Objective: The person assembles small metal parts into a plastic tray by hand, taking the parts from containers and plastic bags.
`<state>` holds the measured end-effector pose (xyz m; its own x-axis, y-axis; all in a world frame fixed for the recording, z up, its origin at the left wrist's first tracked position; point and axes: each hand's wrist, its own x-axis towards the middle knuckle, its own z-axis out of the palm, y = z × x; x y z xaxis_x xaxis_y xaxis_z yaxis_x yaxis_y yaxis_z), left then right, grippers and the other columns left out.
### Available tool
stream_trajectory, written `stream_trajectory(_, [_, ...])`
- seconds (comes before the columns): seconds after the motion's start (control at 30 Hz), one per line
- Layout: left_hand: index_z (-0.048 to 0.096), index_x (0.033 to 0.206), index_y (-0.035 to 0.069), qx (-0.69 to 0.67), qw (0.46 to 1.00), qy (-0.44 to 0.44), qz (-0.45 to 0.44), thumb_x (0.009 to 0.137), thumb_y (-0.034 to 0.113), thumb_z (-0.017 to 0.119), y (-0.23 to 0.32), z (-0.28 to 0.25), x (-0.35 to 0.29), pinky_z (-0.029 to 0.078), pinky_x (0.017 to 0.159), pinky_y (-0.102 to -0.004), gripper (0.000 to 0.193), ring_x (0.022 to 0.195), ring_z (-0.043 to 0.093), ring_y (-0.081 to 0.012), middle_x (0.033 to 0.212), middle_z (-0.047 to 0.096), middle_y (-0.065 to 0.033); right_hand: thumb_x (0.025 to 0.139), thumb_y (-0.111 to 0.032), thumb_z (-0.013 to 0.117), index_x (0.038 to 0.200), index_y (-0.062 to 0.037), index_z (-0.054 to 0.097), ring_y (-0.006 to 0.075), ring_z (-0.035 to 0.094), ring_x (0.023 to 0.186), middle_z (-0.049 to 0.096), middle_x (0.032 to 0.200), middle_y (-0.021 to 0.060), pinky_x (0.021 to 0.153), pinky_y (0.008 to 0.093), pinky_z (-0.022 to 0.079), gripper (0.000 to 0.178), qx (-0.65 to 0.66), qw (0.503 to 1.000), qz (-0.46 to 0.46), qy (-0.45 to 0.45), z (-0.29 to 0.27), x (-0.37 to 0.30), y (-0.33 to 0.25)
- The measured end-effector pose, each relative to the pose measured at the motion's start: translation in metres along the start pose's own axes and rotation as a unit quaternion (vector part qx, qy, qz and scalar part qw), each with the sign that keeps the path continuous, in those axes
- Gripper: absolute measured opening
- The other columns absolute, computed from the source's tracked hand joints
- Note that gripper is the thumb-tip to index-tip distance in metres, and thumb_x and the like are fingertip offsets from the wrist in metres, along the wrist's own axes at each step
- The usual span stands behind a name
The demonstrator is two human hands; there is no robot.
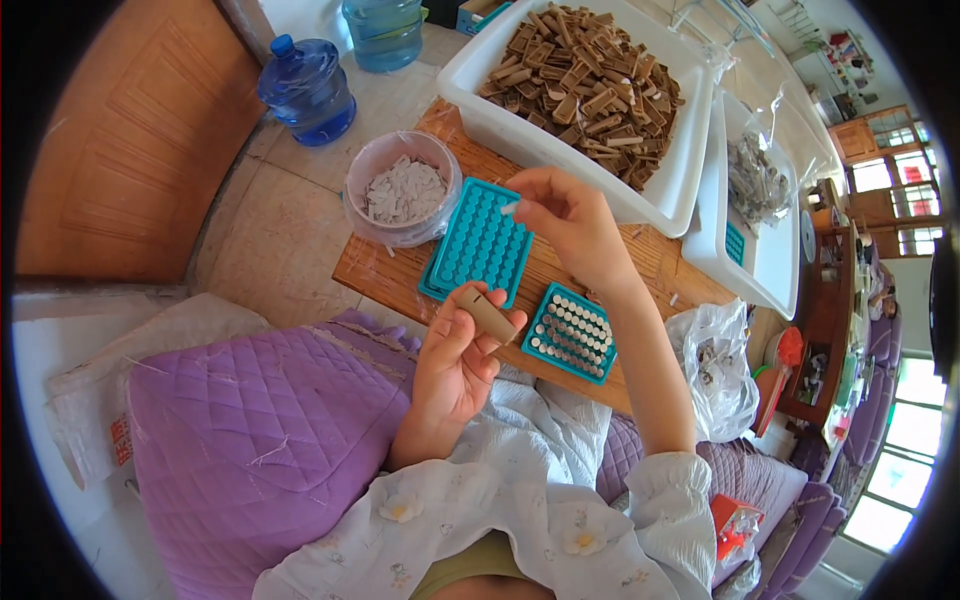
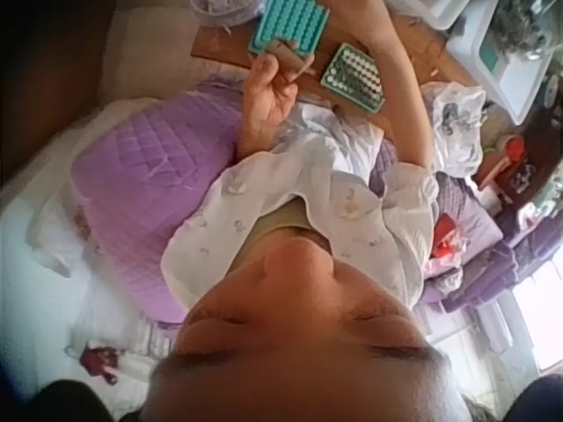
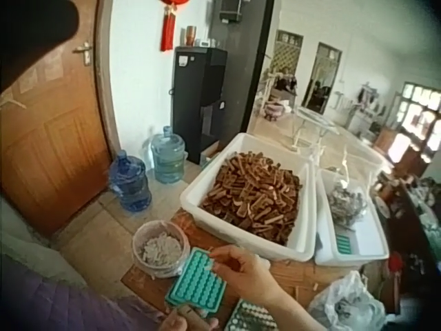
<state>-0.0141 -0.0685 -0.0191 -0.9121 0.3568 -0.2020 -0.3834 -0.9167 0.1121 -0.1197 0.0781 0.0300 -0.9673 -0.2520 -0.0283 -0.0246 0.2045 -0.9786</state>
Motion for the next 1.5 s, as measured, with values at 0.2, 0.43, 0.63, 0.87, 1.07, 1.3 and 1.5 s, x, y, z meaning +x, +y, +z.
stream_trajectory(0.2, [0.035, 0.118, 0.008, -0.204, 0.973, -0.033, -0.105, 0.090, 0.025, 0.034, 0.011, -0.012, 0.001, 0.049, 0.050, -0.0188, 0.032, 0.108, 0.047, -0.0216, 0.117, 0.048, -0.0059, 0.074, -0.006, 0.058, 0.084, -0.0009, 0.057, 0.0089, 0.054, 0.067, 0.059, 0.074, 0.0033, 0.061, 0.0225, 0.044, 0.011, -0.079, 0.995, -0.054, 0.032, 0.031, 0.036, 0.004])
stream_trajectory(0.43, [0.034, 0.120, 0.010, -0.279, 0.948, -0.058, -0.139, 0.091, 0.027, 0.031, 0.013, -0.008, 0.002, 0.046, 0.051, -0.0196, 0.034, 0.113, 0.042, -0.0222, 0.119, 0.047, -0.0052, 0.073, -0.009, 0.055, 0.085, -0.0067, 0.062, 0.0260, 0.059, 0.069, 0.061, 0.079, 0.0117, 0.065, 0.0320, 0.046, 0.014, -0.300, 0.936, -0.180, -0.045, 0.075, 0.091, 0.021])
stream_trajectory(0.63, [0.035, 0.120, 0.011, -0.276, 0.948, -0.089, -0.132, 0.091, 0.029, 0.031, 0.013, -0.010, 0.000, 0.047, 0.058, -0.0235, 0.034, 0.116, 0.038, -0.0227, 0.119, 0.047, -0.0046, 0.074, -0.010, 0.053, 0.089, -0.0083, 0.062, 0.0276, 0.058, 0.074, 0.061, 0.081, 0.0111, 0.067, 0.0328, 0.046, 0.017, -0.263, 0.945, -0.176, -0.084, 0.054, 0.080, 0.001])
stream_trajectory(0.87, [0.036, 0.118, 0.010, -0.101, 0.994, -0.042, -0.009, 0.086, 0.022, 0.046, 0.012, -0.008, 0.003, 0.045, 0.057, -0.0209, 0.036, 0.085, 0.051, -0.0133, 0.117, 0.048, -0.0048, 0.078, -0.012, 0.054, 0.093, -0.0003, 0.058, 0.0082, 0.052, 0.064, 0.059, 0.069, 0.0054, 0.058, 0.0232, 0.043, 0.020, 0.026, 0.999, 0.017, -0.009, 0.019, -0.019, -0.002])
stream_trajectory(1.07, [0.041, 0.113, 0.006, 0.253, 0.963, -0.029, 0.085, 0.086, 0.016, 0.046, -0.005, 0.000, 0.003, 0.043, 0.058, -0.0204, 0.029, 0.078, 0.051, -0.0105, 0.106, 0.051, -0.0088, 0.080, -0.007, 0.052, 0.101, 0.0036, 0.052, 0.0062, 0.054, 0.074, 0.058, 0.084, 0.0054, 0.064, 0.0211, 0.045, 0.024, 0.189, 0.978, 0.082, 0.039, 0.026, -0.115, -0.004])
stream_trajectory(1.3, [0.044, 0.109, 0.005, 0.404, 0.905, -0.130, -0.027, 0.084, 0.006, 0.042, -0.027, 0.009, 0.000, 0.041, 0.058, -0.0209, 0.025, 0.074, 0.049, -0.0100, 0.106, 0.049, -0.0108, 0.080, -0.005, 0.052, 0.106, 0.0002, 0.048, 0.0142, 0.058, 0.079, 0.056, 0.095, 0.0111, 0.065, 0.0221, 0.046, 0.026, 0.343, 0.927, 0.141, 0.061, 0.005, -0.168, 0.008])
stream_trajectory(1.5, [0.048, 0.100, 0.002, 0.598, 0.774, -0.206, 0.009, 0.080, 0.000, 0.040, -0.047, 0.014, -0.004, 0.044, 0.061, -0.0225, 0.021, 0.075, 0.050, -0.0112, 0.107, 0.047, -0.0118, 0.077, -0.001, 0.053, 0.107, -0.0040, 0.045, 0.0165, 0.059, 0.083, 0.057, 0.096, 0.0108, 0.062, 0.0202, 0.046, 0.031, 0.510, 0.842, 0.167, 0.056, -0.004, -0.203, 0.030])
